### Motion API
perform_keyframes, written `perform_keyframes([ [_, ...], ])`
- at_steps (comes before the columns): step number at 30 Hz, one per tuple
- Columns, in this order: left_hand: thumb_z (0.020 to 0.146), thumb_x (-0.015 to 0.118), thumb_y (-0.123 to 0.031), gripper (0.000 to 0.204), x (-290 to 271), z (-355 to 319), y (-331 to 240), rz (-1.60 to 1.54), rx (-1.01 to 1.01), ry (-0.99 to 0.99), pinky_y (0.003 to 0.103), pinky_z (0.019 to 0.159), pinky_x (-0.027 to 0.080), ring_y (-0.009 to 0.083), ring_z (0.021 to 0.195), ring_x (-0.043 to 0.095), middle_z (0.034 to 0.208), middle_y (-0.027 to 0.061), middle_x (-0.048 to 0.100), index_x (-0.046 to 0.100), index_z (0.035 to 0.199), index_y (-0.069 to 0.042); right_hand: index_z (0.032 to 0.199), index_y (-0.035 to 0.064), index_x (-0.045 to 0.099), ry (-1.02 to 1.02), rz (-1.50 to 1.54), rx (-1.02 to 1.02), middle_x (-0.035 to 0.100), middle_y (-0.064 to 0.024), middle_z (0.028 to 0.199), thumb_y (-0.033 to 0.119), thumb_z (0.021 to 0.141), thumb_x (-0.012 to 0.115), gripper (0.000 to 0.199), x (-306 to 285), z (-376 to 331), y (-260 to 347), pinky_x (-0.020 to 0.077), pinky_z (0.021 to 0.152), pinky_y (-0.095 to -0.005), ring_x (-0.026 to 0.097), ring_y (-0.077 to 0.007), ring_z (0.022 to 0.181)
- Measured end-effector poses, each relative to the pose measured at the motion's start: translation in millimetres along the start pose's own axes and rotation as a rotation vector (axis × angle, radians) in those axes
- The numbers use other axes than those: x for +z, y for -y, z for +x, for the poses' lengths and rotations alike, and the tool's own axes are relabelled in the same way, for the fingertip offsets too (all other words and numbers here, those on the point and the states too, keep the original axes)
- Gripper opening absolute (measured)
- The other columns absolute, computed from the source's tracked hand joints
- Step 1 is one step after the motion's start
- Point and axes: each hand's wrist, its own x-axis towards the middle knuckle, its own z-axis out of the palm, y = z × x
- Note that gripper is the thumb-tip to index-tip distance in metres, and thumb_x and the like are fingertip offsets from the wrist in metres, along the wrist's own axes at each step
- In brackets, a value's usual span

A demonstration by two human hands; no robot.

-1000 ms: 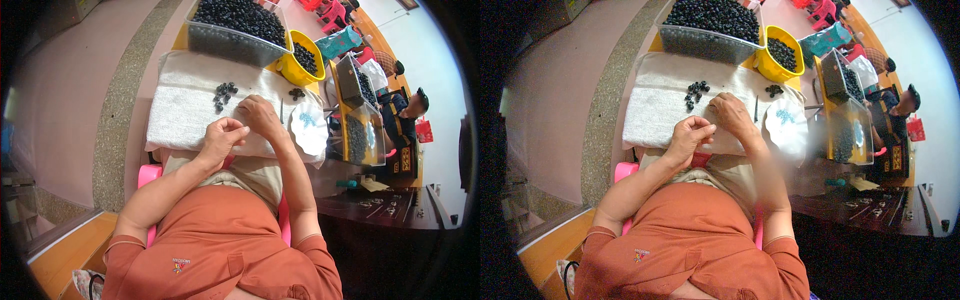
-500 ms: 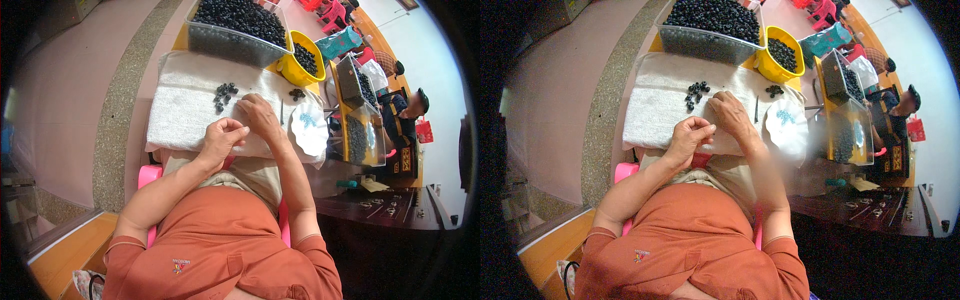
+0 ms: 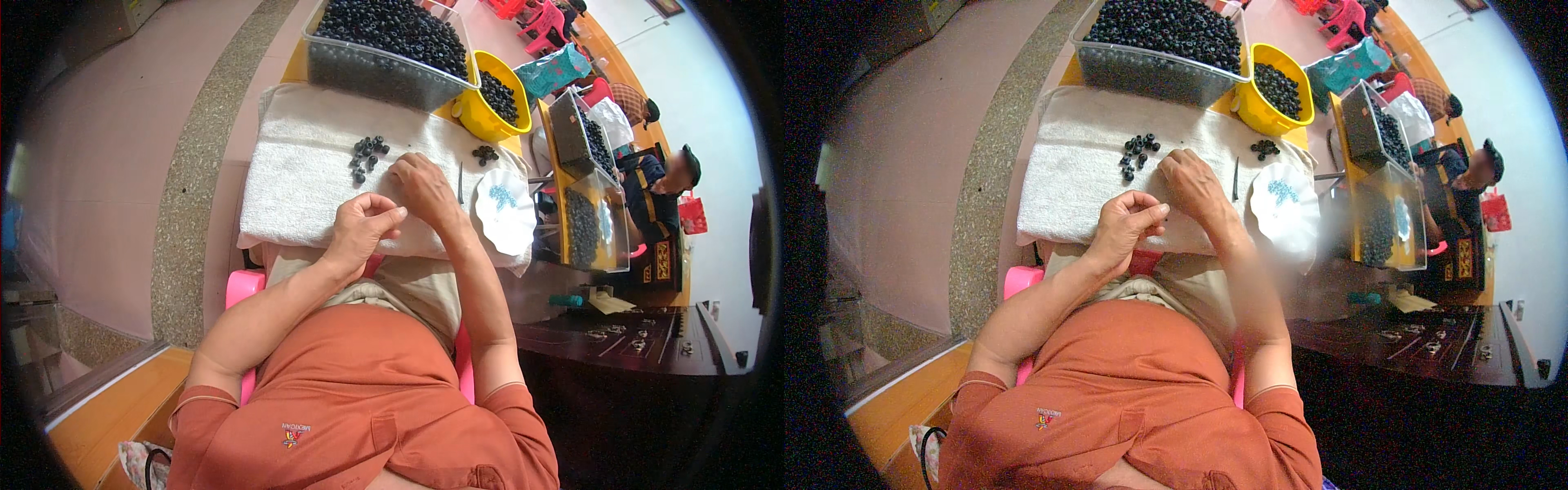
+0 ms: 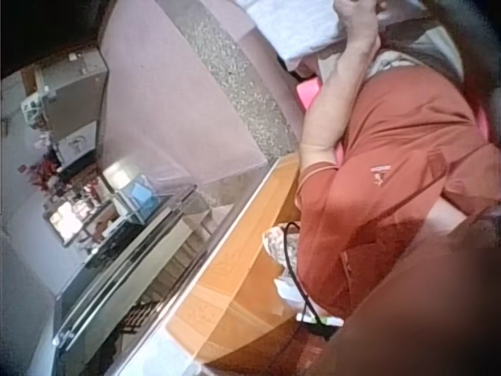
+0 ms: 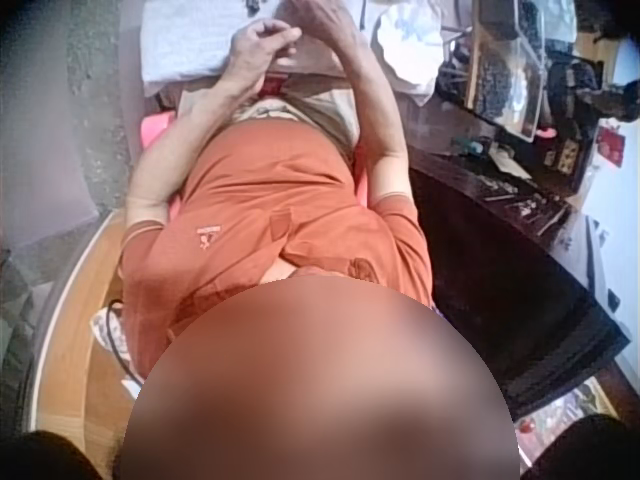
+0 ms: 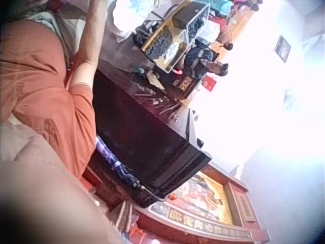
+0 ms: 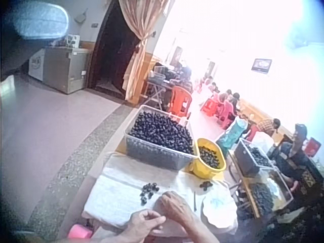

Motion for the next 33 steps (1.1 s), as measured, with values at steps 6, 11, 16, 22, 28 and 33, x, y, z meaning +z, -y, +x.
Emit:
perform_keyframes([
  [6, 0.086, 0.075, -0.010, 0.014, 0.7, -1.4, -2.3, 0.010, -0.016, -0.009, 0.022, 0.066, 0.054, 0.0074, 0.068, 0.060, 0.082, 0.0001, 0.063, 0.063, 0.092, -0.006, 0.087, 0.0004, 0.067, -0.063, 0.105, 0.051, 0.065, -0.0140, 0.094, 0.006, 0.080, 0.062, 0.010, 1.9, -0.9, 2.2, 0.0518, 0.081, -0.0393, 0.063, -0.0320, 0.091],
  [11, 0.086, 0.074, -0.011, 0.014, 1.3, -1.3, -3.7, 0.026, -0.022, -0.012, 0.022, 0.066, 0.053, 0.0080, 0.069, 0.061, 0.082, 0.0003, 0.064, 0.063, 0.092, -0.006, 0.088, -0.0015, 0.068, -0.167, 0.579, 0.117, 0.069, -0.0107, 0.089, 0.002, 0.081, 0.068, 0.008, -0.7, -13.4, -4.5, 0.0524, 0.073, -0.0321, 0.066, -0.0246, 0.080],
  [16, 0.085, 0.074, -0.008, 0.014, -1.3, 2.4, -3.1, -0.044, 0.059, 0.008, 0.023, 0.065, 0.052, 0.0086, 0.070, 0.061, 0.081, 0.0033, 0.066, 0.063, 0.092, -0.003, 0.092, -0.0024, 0.068, -0.025, 1.298, 0.358, 0.066, -0.0037, 0.093, 0.001, 0.086, 0.070, 0.007, -18.7, -33.5, 9.7, 0.0478, 0.075, -0.0246, 0.059, -0.0106, 0.085],
  [22, 0.085, 0.073, -0.007, 0.017, 0.3, -0.3, -2.0, -0.038, 0.067, 0.075, 0.023, 0.066, 0.052, 0.0086, 0.072, 0.061, 0.084, 0.0040, 0.067, 0.062, 0.097, -0.002, 0.097, -0.0024, 0.069, -0.091, 1.367, 0.365, 0.067, -0.0034, 0.092, 0.005, 0.088, 0.071, 0.011, -23.2, -50.9, 16.8, 0.0508, 0.077, -0.0239, 0.061, -0.0095, 0.085],
  [28, 0.086, 0.074, -0.008, 0.018, 0.1, -1.4, -4.7, -0.036, 0.058, 0.115, 0.023, 0.067, 0.052, 0.0093, 0.073, 0.061, 0.085, 0.0044, 0.067, 0.061, 0.098, -0.003, 0.097, -0.0026, 0.069, -0.147, 1.382, 0.327, 0.067, -0.0043, 0.094, 0.005, 0.089, 0.071, 0.011, -22.2, -58.3, 19.6, 0.0510, 0.076, -0.0243, 0.061, -0.0099, 0.084],
  [33, 0.088, 0.071, -0.005, 0.016, -0.6, -1.6, -5.6, 0.014, 0.042, 0.134, 0.024, 0.071, 0.054, 0.0098, 0.078, 0.063, 0.088, 0.0037, 0.066, 0.061, 0.100, -0.003, 0.097, -0.0026, 0.069, -0.142, 1.378, 0.332, 0.067, -0.0035, 0.094, 0.005, 0.090, 0.070, 0.010, -20.7, -63.1, 20.0, 0.0506, 0.075, -0.0231, 0.061, -0.0089, 0.084],
])
